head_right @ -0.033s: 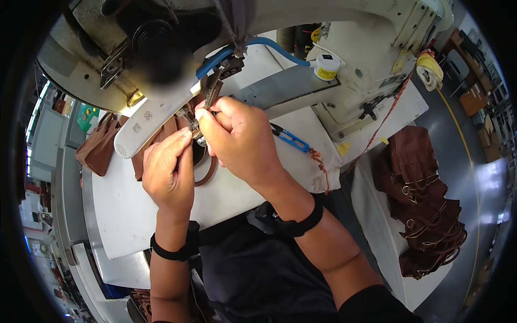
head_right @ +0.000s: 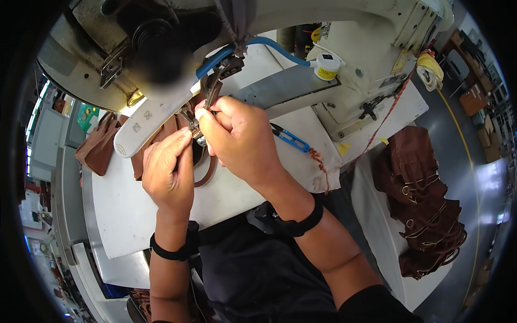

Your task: The person sews a brown leather handbag using an industrial sewing machine. They align the zipper and bag edges, guide the material under the needle, and stitch along the perimeter. The person handles multiple finished bags on the table, moving them aside to access the work area.

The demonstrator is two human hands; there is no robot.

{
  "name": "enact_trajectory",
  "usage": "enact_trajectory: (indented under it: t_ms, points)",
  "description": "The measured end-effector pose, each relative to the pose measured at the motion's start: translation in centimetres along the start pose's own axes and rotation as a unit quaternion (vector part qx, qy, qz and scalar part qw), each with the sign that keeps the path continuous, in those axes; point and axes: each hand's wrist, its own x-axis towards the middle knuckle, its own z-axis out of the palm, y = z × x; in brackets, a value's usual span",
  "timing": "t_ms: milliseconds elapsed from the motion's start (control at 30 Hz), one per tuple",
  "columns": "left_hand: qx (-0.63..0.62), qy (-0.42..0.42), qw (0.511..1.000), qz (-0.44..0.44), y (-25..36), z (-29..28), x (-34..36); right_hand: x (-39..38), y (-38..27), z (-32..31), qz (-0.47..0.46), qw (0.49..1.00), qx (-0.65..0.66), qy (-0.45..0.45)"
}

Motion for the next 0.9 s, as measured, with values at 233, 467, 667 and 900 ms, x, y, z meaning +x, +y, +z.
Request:
enact_trajectory:
  t_ms: [233, 467, 667, 900]
  points:
    - [-0.016, 0.008, 1.0, -0.019, -0.18, 0.2, -0.05, 0.04, 0.12, 0.04, 0.006, 1.0, -0.011, -0.005]
    - [-0.021, 0.006, 0.999, -0.03, 0.02, 0.06, 0.12, 0.1, 0.19, 0.13, 0.003, 1.0, -0.009, 0.0]
    - [-0.006, 0.014, 1.0, -0.022, -0.17, 0.24, -0.09, 0.2, 0.46, 0.01, 0.023, 1.0, 0.001, -0.001]
    - [0.01, 0.009, 1.0, -0.005, 0.08, 0.29, 0.09, 0.01, 0.04, 0.03, 0.029, 0.999, 0.026, -0.002]
